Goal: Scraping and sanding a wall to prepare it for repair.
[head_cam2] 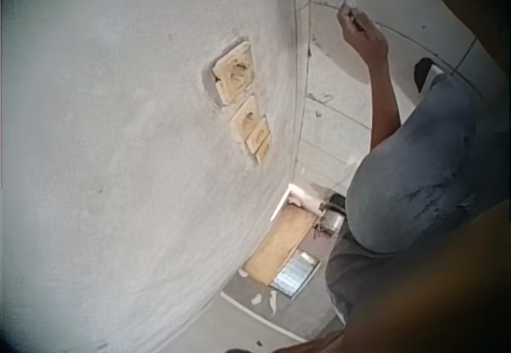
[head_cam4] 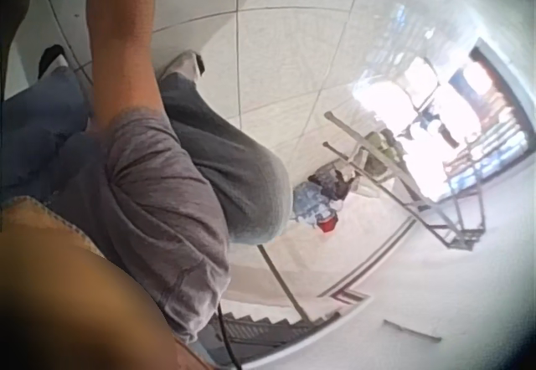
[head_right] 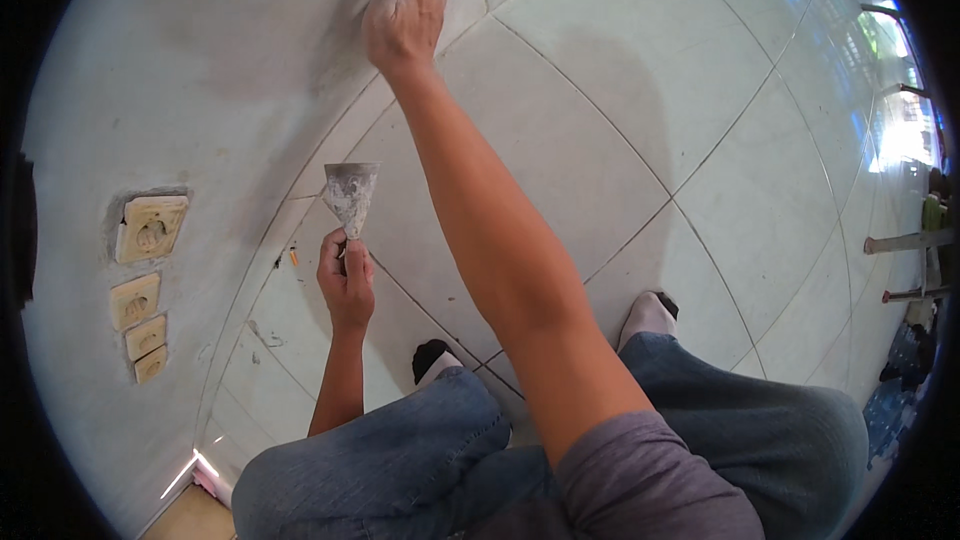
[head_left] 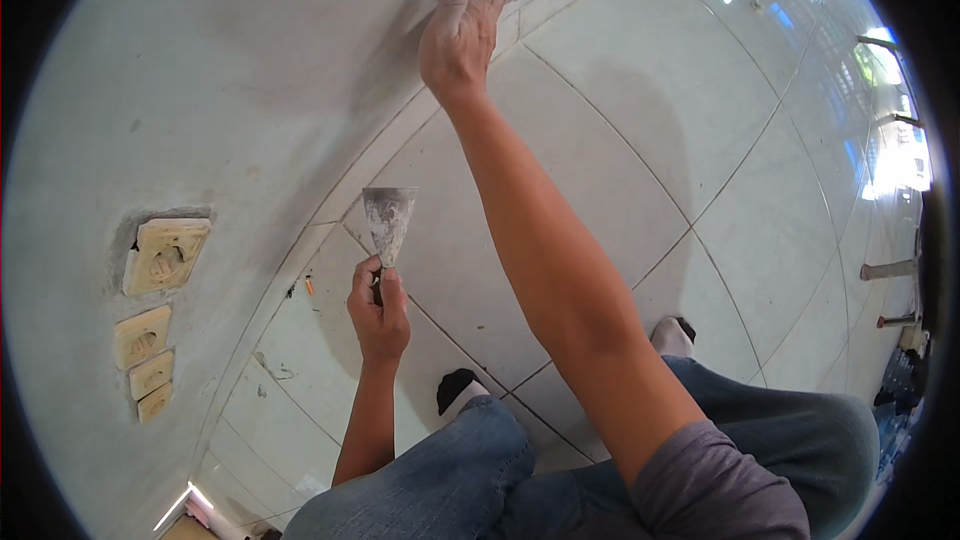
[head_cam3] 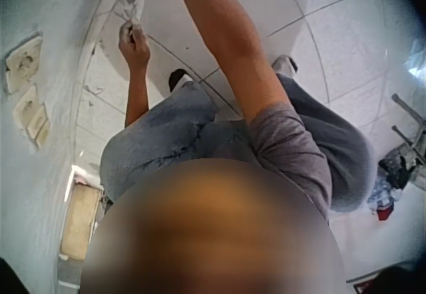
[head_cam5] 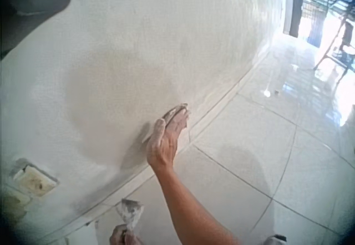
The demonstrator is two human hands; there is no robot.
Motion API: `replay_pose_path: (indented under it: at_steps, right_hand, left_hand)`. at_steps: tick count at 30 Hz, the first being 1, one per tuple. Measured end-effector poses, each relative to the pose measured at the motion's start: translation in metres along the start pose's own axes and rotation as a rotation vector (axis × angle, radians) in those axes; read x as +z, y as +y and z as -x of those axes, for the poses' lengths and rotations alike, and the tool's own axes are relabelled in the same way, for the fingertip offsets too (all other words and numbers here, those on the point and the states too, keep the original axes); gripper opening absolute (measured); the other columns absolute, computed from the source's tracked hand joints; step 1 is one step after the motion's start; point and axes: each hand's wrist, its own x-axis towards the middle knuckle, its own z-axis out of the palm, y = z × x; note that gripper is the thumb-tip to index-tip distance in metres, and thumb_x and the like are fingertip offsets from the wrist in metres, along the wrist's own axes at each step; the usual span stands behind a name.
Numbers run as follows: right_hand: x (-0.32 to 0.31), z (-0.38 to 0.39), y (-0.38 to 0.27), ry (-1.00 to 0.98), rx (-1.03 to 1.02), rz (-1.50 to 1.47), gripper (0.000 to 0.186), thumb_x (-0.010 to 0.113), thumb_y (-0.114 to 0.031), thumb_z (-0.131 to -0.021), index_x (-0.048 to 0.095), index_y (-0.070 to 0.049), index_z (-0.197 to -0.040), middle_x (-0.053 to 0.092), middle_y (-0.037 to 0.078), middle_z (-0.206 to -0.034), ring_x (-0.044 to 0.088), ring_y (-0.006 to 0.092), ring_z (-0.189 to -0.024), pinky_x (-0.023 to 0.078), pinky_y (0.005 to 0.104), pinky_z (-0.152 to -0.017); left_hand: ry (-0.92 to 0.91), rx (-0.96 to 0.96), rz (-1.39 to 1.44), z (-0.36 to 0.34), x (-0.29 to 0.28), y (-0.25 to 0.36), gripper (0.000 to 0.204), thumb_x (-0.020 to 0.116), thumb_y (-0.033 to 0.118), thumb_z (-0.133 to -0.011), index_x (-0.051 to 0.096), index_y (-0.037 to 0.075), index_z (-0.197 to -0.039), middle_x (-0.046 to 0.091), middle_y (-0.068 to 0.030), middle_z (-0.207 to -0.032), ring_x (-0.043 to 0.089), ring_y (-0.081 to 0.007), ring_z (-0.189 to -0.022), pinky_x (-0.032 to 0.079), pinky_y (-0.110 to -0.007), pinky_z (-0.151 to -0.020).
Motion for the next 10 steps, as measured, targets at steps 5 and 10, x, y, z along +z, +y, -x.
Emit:
replay_pose_path:
  at_steps: [5, 10]
  right_hand:
    - [-0.013, -0.01, 0.028, 0.038, 0.262, -0.264, 0.072, 0.025, -0.042, -0.103, 0.007, 0.012, -0.148, 0.002, 0.03, -0.157, -0.001, 0.038, -0.148, 0.001, 0.0402, -0.12]
    - [0.021, 0.075, 0.012, -0.101, 0.164, -0.185, 0.097, 0.024, -0.066, -0.096, -0.004, 0.011, -0.147, -0.008, 0.028, -0.157, -0.006, 0.0425, -0.146, -0.002, 0.0491, -0.118]
  left_hand:
    - [0.004, -0.036, 0.081, -0.003, 0.007, -0.003, 0.024, 0.051, 0.02, -0.097, 0.055, -0.002, -0.105, 0.048, 0.0013, -0.068, 0.04, -0.0045, -0.052, 0.034, -0.021, -0.045]
    - [-0.024, 0.006, -0.018, -0.004, 0.009, -0.012, 0.031, 0.054, 0.028, -0.098, 0.055, -0.001, -0.109, 0.05, -0.0006, -0.07, 0.044, -0.0055, -0.054, 0.037, -0.022, -0.047]
